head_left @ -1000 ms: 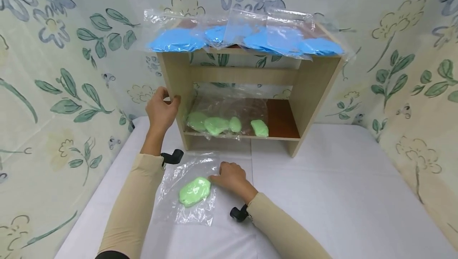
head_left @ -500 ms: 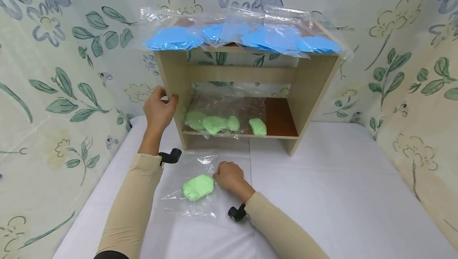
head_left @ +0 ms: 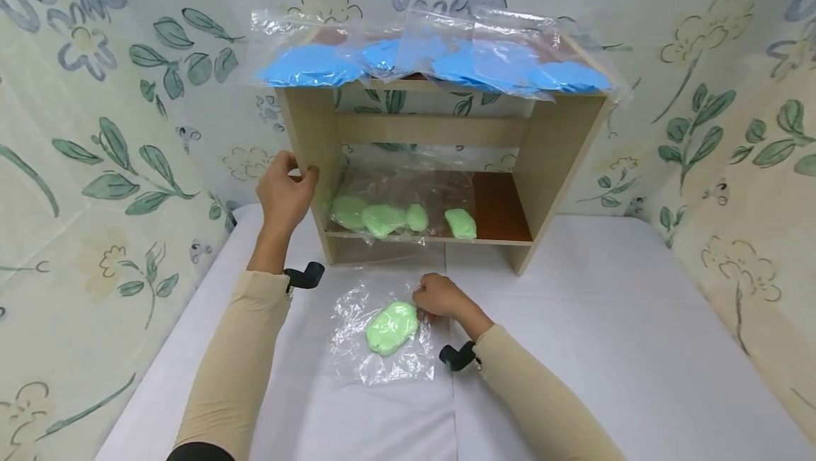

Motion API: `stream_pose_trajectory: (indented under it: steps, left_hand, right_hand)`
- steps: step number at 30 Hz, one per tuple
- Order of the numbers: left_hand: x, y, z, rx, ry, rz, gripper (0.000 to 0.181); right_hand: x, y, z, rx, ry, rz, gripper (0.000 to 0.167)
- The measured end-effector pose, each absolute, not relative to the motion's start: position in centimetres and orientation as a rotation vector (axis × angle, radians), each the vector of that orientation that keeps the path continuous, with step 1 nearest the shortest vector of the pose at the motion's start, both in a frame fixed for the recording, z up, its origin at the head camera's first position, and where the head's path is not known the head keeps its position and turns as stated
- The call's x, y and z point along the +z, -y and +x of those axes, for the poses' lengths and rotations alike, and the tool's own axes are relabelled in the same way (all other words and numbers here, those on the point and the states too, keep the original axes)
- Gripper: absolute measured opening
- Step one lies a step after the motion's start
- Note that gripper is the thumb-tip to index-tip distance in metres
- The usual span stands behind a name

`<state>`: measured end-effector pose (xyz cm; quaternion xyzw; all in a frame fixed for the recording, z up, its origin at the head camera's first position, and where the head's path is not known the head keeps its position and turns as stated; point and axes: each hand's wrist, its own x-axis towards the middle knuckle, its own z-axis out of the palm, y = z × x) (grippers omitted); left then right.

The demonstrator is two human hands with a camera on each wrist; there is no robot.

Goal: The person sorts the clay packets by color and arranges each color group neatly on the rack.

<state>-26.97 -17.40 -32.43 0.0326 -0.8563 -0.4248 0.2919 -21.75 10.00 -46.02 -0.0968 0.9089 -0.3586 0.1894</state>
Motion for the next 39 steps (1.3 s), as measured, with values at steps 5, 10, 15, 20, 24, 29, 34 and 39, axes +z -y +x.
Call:
stream_pose_trajectory:
  steps: [5,10,15,20,24,29,34,39]
  left_hand:
    - [-32.4,17.3,-27.1,-1.123,2.269,0.079,0.028]
    - [-32.5,17.3,-27.1,-1.129,2.256,0.062,0.028]
    - [-32.5,17.3,-27.3,-1.134,2.247,0.048,0.029]
    - [-32.6,17.4,-27.2,-1.134,2.251,0.048,0.029]
    - [-32.7,17.5,-27.3,-1.122,2.253,0.050,0.030]
    - [-32.8,17.6,-27.3,-1.102,2.248,0.052,0.029]
    - [-32.8,17.4,-27.3,-1.107,2.255,0.055,0.029]
    - [-32.7,17.3,-27.3,-1.106,2.257,0.061,0.029]
  right_hand:
    - [-46.7,-12.1,-22.8,-1.057,-2.526,-0.089,0.014]
    - [-47.0,-12.7,-22.8,-1.107,-2.497,-0.050,0.012]
    - [-46.7,-13.0,-22.4,-1.155,-2.470,-0.048,0.017]
    - [-46.6,-13.6,-21.8,-1.296,-2.384,-0.077,0.062]
    - [-46.7,-14.3,-21.5,-1.390,-2.364,-0.197,0.086]
    - [-47.0,-15.0,-21.7,-1.325,-2.383,-0.399,0.046]
    - [-47.1,-15.4,-21.7,-1.275,-2.380,-0.442,0.034]
    - [-47.3,-15.3,-21.7,-1.325,-2.326,-0.438,0.040]
